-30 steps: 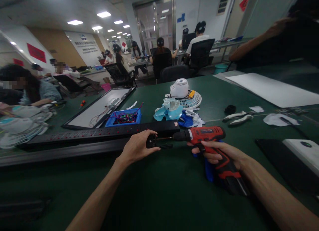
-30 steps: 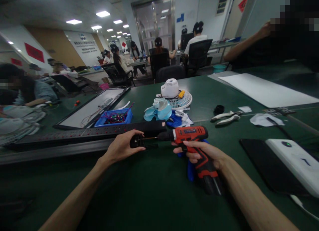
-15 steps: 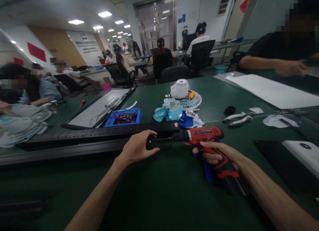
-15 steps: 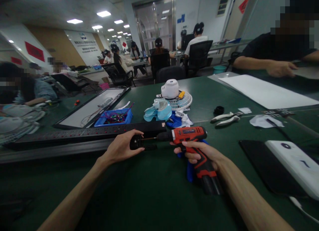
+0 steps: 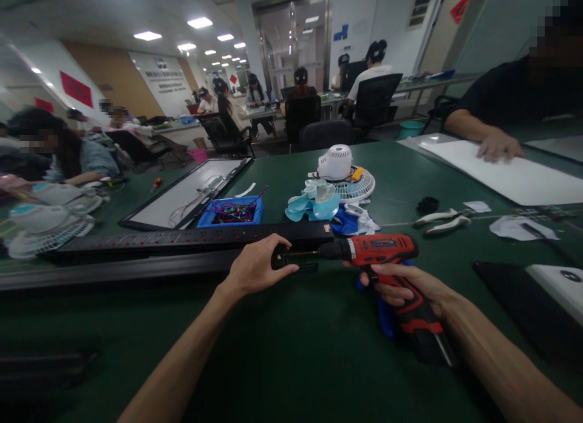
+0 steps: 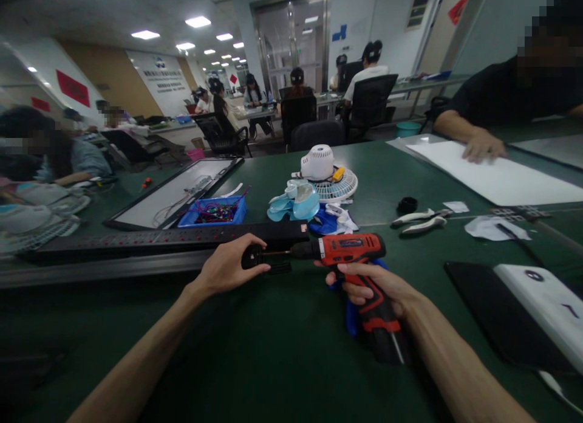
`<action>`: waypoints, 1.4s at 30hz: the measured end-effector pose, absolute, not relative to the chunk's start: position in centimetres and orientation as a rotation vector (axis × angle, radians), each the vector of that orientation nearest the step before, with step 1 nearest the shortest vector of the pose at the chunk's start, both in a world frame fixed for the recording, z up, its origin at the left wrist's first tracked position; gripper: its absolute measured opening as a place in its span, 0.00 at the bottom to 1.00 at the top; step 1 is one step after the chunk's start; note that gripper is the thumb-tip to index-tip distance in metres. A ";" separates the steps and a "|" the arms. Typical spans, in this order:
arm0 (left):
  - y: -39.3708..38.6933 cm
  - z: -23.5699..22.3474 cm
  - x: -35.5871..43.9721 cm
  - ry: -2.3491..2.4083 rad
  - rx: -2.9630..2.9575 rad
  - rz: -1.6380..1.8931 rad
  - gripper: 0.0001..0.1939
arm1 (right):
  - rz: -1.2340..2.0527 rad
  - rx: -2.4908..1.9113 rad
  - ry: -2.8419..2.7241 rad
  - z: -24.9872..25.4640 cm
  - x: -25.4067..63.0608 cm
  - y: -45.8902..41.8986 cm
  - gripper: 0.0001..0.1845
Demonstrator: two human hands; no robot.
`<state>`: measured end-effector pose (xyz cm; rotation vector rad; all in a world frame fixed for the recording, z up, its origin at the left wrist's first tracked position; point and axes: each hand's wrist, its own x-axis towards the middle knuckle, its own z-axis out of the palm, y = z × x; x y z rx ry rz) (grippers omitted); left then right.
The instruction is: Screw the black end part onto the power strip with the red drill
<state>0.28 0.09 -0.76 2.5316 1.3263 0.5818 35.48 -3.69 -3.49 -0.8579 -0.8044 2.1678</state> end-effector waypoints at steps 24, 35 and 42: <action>0.2 -0.5 0.0 1.187 2.587 0.688 0.33 | 2.173 -0.855 -0.748 -3.1 35.2 -3.5 0.16; 0.1 -0.1 0.1 1.157 2.563 0.643 0.33 | 2.249 -0.828 -0.778 -3.9 35.5 -3.1 0.15; 0.1 0.0 0.1 1.165 2.561 0.624 0.33 | 2.299 -0.761 -0.746 -3.7 35.1 -3.3 0.16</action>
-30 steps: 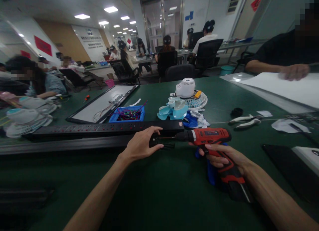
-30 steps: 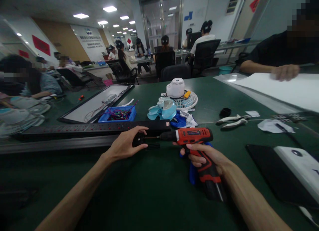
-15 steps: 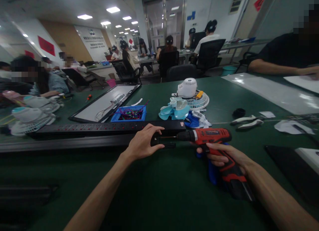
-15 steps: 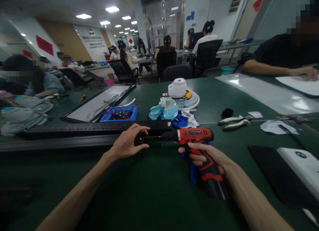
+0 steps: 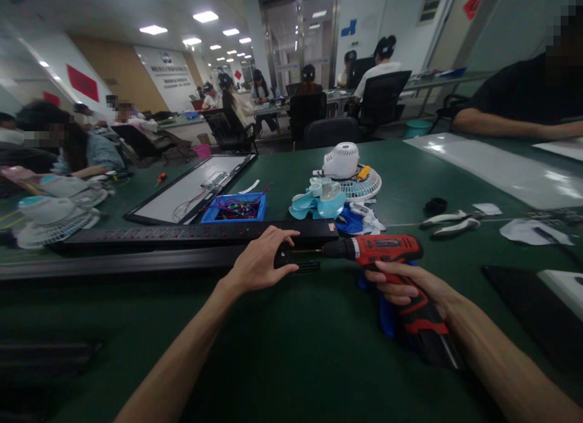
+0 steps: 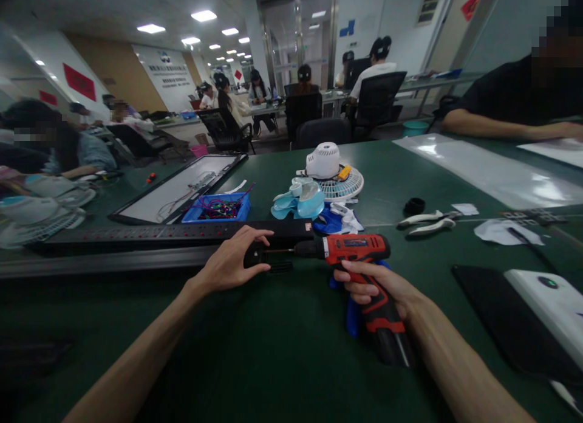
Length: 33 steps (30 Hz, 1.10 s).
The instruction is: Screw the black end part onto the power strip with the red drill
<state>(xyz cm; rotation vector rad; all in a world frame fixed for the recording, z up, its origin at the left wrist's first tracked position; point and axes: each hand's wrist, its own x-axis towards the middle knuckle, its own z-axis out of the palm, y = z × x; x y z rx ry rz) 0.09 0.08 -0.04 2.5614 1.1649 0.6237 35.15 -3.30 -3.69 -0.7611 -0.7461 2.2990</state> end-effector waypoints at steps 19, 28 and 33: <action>0.1 -0.1 0.0 1.169 2.546 0.642 0.35 | 2.308 -0.745 -0.790 -4.2 35.3 -3.0 0.18; 0.0 -0.1 0.0 1.172 2.545 0.641 0.36 | 2.298 -0.775 -0.816 -4.3 35.3 -3.0 0.19; 0.0 0.0 0.1 1.166 2.548 0.643 0.36 | 2.305 -0.761 -0.796 -4.3 35.2 -3.0 0.18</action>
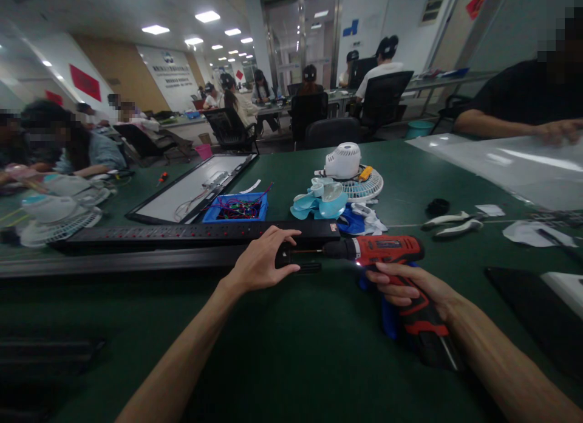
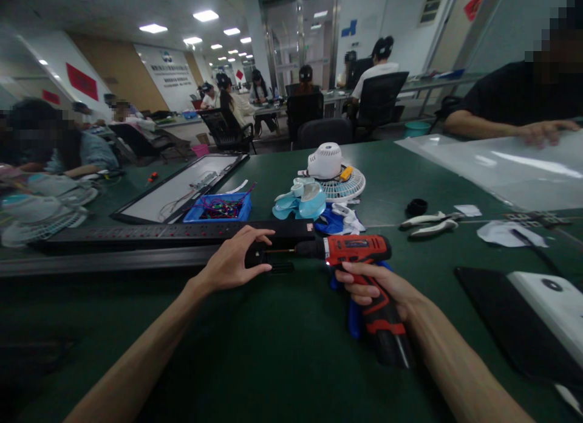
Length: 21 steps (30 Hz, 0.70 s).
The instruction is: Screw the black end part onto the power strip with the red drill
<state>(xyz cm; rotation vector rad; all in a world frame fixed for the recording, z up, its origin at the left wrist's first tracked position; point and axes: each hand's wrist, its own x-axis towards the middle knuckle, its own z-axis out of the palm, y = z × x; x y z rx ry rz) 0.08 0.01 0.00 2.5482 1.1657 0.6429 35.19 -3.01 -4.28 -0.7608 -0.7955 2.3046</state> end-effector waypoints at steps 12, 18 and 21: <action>0.1 -0.1 0.1 1.175 2.546 0.650 0.36 | 2.293 -0.743 -0.839 -4.0 34.9 -3.2 0.18; 0.1 -0.1 0.0 1.171 2.551 0.646 0.37 | 2.314 -0.724 -0.818 -4.1 34.9 -3.0 0.17; 0.1 0.0 0.0 1.170 2.553 0.644 0.37 | 2.319 -0.743 -0.807 -4.0 35.0 -3.1 0.17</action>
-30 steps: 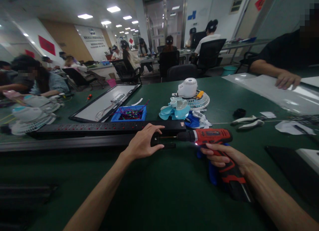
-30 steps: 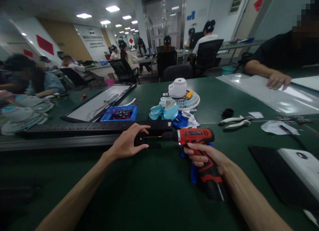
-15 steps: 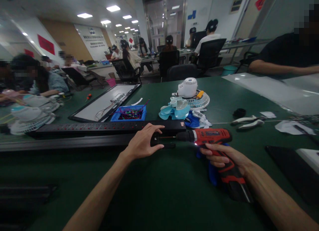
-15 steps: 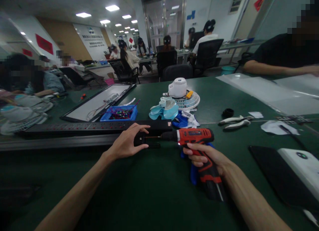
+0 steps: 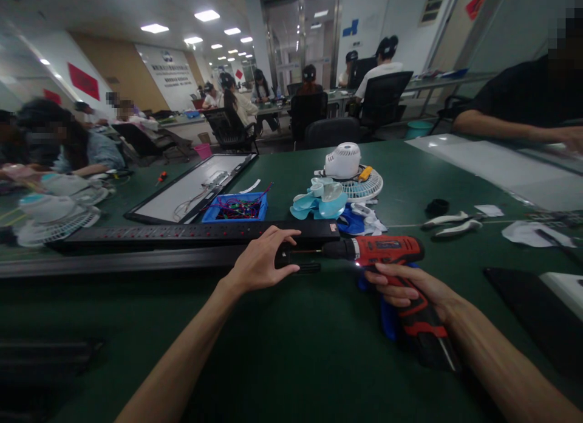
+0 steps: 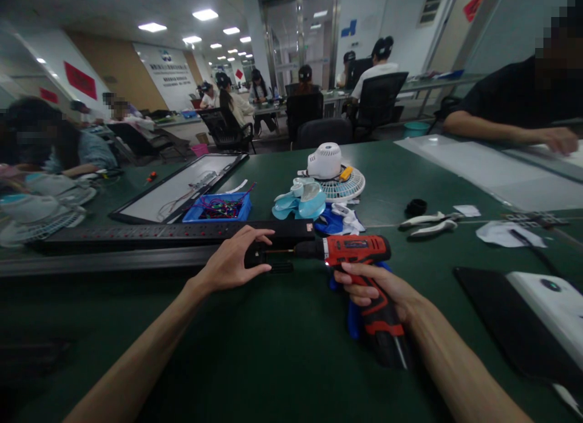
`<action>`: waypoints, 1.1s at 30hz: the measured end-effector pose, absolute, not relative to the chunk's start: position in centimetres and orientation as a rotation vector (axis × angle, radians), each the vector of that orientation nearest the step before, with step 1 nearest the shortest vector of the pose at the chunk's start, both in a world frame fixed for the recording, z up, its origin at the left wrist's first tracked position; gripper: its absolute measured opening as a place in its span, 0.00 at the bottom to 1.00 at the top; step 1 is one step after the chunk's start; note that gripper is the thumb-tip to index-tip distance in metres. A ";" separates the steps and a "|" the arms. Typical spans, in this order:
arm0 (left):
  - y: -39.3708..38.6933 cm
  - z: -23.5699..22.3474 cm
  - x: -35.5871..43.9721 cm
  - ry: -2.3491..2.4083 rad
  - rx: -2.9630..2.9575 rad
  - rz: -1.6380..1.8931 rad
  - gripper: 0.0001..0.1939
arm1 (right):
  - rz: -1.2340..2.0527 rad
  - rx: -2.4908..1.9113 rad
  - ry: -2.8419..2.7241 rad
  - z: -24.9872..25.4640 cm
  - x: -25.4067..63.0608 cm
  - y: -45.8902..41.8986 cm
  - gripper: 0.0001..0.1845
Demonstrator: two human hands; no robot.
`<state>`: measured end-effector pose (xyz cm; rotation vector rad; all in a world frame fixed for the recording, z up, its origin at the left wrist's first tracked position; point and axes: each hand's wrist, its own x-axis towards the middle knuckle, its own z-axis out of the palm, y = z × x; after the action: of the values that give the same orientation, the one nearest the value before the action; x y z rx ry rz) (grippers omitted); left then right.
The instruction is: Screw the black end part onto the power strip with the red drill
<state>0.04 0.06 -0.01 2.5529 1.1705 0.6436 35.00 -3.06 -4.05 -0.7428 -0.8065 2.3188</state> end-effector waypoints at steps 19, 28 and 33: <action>-0.6 -1.2 0.3 1.556 2.573 0.487 0.43 | 2.199 -0.821 -0.835 -3.1 34.6 -4.0 0.17; -0.6 -1.8 -0.2 1.436 2.656 0.561 0.36 | 2.156 -0.887 -0.843 -2.9 34.4 -4.7 0.18; 0.0 -2.0 0.0 1.458 2.671 0.477 0.40 | 2.172 -0.901 -0.817 -3.6 34.5 -4.1 0.19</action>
<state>-0.03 -0.02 -1.98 2.6707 1.4580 0.4771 34.50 -4.13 -3.61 -0.9013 -0.8172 2.1723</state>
